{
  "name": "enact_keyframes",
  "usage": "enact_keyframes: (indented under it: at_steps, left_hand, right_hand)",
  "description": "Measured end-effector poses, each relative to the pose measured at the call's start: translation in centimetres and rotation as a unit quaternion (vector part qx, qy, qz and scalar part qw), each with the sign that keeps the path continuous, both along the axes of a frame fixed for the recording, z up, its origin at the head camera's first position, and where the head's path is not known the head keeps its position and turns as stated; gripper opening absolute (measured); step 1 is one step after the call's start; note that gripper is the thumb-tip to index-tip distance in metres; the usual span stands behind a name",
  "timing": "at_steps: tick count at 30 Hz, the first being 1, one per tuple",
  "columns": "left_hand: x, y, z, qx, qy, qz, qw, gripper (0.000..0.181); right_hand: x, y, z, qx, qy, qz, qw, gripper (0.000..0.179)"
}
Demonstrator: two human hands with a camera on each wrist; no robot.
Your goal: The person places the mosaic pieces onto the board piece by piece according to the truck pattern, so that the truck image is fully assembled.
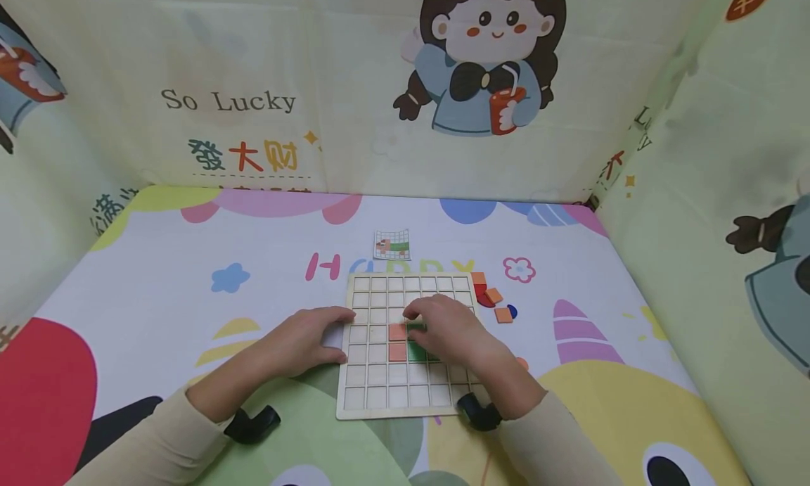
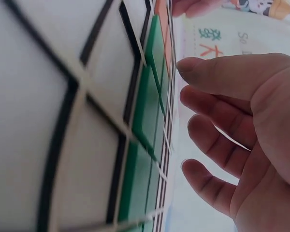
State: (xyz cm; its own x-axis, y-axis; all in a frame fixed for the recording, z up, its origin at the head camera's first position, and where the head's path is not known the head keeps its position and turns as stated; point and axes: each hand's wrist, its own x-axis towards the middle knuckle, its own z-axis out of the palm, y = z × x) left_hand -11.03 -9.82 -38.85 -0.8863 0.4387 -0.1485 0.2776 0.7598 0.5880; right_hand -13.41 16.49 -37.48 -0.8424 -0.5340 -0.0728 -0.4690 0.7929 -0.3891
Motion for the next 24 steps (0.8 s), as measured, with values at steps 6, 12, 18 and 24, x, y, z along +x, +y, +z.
enact_keyframes:
  at_steps: [6,12,18,24]
  left_hand:
    - [0.0,-0.1,-0.1,0.002,0.002,-0.002,1.0000,0.065]
    - [0.0,-0.1,-0.1,0.007,0.005,-0.005,0.9999,0.065]
    - [0.0,-0.1,-0.1,0.009,0.002,-0.003,1.0000,0.064]
    - [0.0,-0.2,-0.1,0.009,0.002,-0.005,0.9999,0.064]
  right_hand:
    - [0.0,1.7,0.3,-0.013,-0.003,-0.028,0.9995,0.029]
    - [-0.1,3.8,0.7,-0.027,-0.003,-0.052,0.9983,0.028]
    - [0.1,6.0,0.7,-0.027,0.000,-0.089,0.9957,0.030]
    - [0.3,8.0,0.7,-0.011,-0.011,-0.136,0.9905,0.035]
